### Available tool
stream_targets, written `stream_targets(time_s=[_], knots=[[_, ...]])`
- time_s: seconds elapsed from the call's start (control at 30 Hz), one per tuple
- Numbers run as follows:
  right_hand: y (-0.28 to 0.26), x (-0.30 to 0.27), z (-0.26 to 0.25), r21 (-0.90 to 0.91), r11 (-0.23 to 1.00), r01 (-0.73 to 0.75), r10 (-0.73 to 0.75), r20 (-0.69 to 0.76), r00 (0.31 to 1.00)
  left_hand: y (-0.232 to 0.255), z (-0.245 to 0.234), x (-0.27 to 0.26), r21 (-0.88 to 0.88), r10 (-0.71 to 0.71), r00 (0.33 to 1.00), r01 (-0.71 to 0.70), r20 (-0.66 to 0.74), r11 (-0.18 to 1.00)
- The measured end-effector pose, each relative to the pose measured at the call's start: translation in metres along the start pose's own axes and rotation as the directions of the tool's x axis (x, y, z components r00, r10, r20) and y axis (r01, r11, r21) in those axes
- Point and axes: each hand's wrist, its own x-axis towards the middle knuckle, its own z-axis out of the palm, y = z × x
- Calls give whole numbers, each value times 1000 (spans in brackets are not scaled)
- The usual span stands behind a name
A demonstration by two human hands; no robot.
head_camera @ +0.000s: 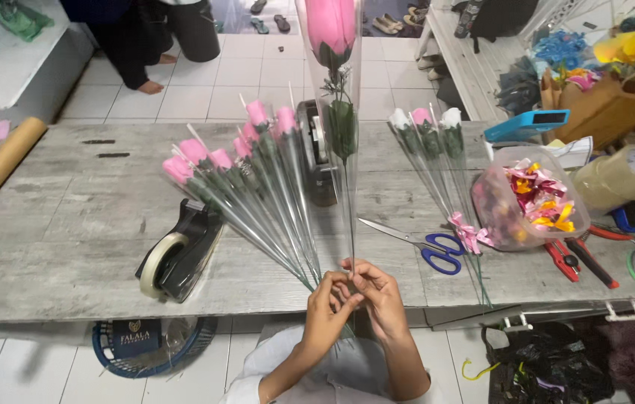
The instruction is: The person wraps individual pink roses in clear cellophane and ties a pink ribbon around the base of each stem. They repeat this process for several flowers, arranging the finished wrapped roses on the table.
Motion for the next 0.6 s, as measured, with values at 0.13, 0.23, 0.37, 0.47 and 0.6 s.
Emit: stream_targets(time_s=[0.13,0.23,0.37,0.47,0.6], knots=[[-17,0,-6,23,999,44,-43,-21,999,-11,20,5,-99,31,995,-22,94,995],[-30,-6,-18,14,1000,-25,25,7,1000,-1,32,3,-339,-58,986,108,154,934],[-55,-10,-32,-12,1000,8,-6,105,994,4,44,3,-504,-89,948,240,306,829],[-73,-13,-42,-274,959,70,-44,99,994,6,54,4,-536,-187,930,338,315,773],[-156,-26,-77,-638,706,307,-246,185,951,0,68,6,-569,-257,926,374,277,732]])
